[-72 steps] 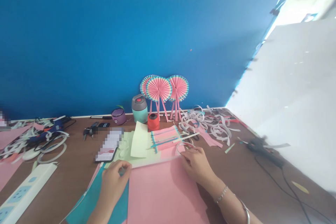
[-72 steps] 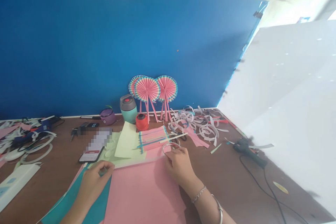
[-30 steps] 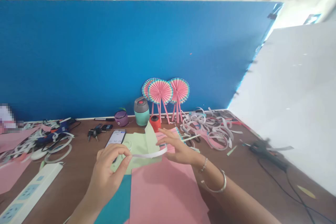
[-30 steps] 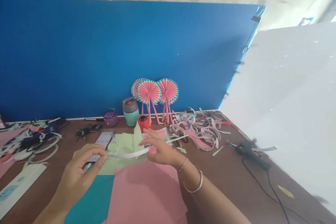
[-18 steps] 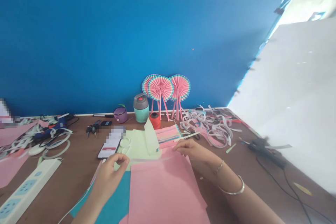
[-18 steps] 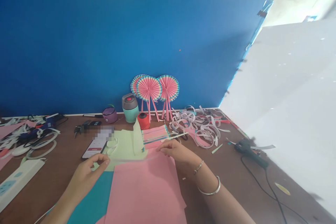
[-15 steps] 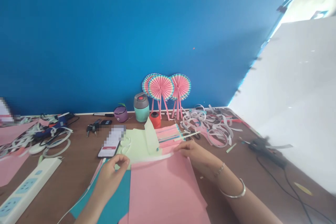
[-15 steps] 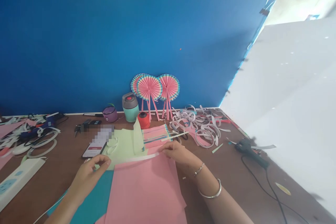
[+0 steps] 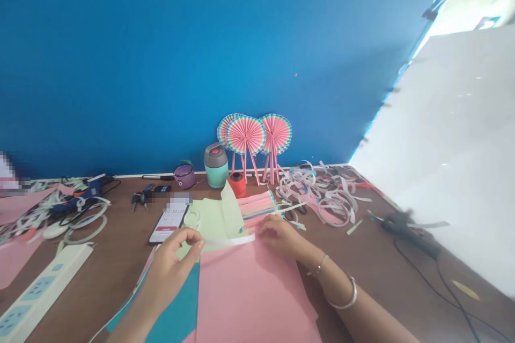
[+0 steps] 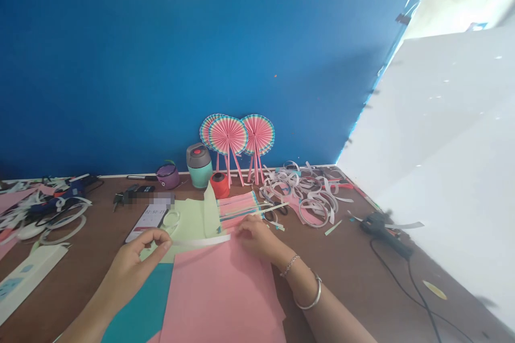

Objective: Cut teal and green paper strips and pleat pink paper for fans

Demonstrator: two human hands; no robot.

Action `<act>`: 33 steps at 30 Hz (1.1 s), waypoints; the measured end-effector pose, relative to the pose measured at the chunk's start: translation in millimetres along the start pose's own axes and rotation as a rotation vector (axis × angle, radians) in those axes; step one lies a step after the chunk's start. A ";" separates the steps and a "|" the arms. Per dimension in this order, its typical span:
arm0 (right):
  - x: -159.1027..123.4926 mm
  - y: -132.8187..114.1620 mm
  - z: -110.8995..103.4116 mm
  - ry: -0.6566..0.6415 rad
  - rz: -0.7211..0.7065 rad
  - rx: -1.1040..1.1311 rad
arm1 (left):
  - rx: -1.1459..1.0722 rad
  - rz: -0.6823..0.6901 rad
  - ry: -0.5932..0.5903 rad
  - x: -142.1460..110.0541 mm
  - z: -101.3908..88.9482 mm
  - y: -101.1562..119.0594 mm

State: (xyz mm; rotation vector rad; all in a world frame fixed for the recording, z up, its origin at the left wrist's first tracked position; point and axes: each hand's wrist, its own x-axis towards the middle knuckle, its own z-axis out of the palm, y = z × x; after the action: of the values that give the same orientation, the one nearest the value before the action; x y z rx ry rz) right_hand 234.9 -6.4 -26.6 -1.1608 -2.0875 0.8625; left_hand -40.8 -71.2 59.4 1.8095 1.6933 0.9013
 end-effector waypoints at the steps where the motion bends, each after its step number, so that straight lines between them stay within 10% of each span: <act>1: 0.2 2.4 1.6 0.016 0.021 -0.005 | -0.007 0.002 0.011 0.8 0.0 2.1; 12: 0.1 -3.3 0.7 -0.103 0.110 0.597 | -0.054 0.050 0.062 -4.2 -8.0 31.0; 19: 0.3 -12.5 6.0 -0.172 0.310 1.073 | -0.140 0.093 -0.115 -0.6 -9.3 52.2; 33: -8.0 2.4 -16.5 -0.117 0.502 1.224 | -0.104 0.004 -0.053 13.5 6.7 47.0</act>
State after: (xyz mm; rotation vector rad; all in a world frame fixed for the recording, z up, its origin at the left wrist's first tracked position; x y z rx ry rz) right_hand 251.9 -8.4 -19.7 -0.8772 -0.8967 2.0443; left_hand -4.6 -62.1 91.7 1.7531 1.5814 0.9171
